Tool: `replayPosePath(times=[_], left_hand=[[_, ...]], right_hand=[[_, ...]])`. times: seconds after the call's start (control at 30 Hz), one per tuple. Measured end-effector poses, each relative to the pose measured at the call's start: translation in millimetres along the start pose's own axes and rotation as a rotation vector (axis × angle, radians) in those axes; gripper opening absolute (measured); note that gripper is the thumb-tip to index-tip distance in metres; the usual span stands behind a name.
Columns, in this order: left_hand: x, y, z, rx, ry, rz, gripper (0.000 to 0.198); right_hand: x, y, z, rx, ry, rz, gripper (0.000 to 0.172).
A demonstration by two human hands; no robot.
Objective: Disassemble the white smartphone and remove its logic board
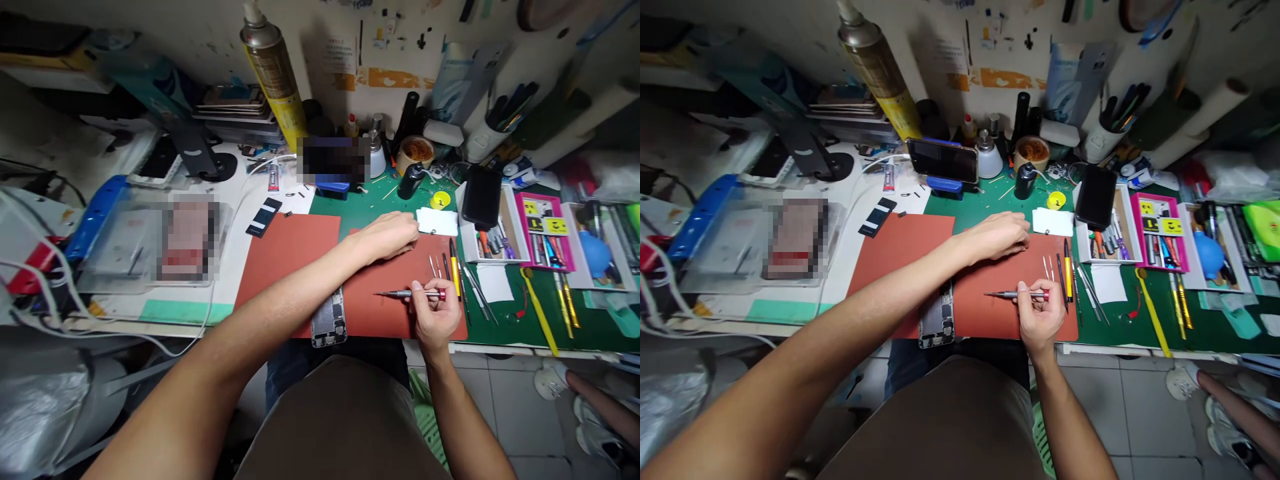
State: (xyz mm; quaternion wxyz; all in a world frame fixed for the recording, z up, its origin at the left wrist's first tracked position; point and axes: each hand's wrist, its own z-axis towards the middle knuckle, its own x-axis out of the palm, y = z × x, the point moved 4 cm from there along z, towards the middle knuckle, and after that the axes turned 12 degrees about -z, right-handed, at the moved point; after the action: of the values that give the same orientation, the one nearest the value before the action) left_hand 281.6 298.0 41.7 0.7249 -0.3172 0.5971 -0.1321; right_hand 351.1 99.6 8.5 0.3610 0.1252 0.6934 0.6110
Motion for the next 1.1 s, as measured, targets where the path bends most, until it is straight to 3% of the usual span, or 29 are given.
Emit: replayPosePath(times=[0.1, 0.8, 0.97, 1.1], left_hand=[[1.8, -3.0, -1.1, 0.042, 0.056, 0.097, 0.018], [0.5, -3.5, -6.3, 0.043, 0.066, 0.079, 0.021], [-17.1, -7.8, -20.5, 0.028, 0.017, 0.049, 0.027], [-39.3, -16.0, -48.9, -0.035, -0.095, 0.051, 0.022]], right_hand=[[1.3, -2.1, 0.9, 0.014, 0.012, -0.001, 0.036], [1.4, -2.3, 1.4, -0.004, 0.034, -0.022, 0.035], [-0.1, -5.5, 0.7, -0.011, 0.038, -0.062, 0.035], [-0.6, -3.8, 1.2, -0.040, 0.027, -0.056, 0.034]])
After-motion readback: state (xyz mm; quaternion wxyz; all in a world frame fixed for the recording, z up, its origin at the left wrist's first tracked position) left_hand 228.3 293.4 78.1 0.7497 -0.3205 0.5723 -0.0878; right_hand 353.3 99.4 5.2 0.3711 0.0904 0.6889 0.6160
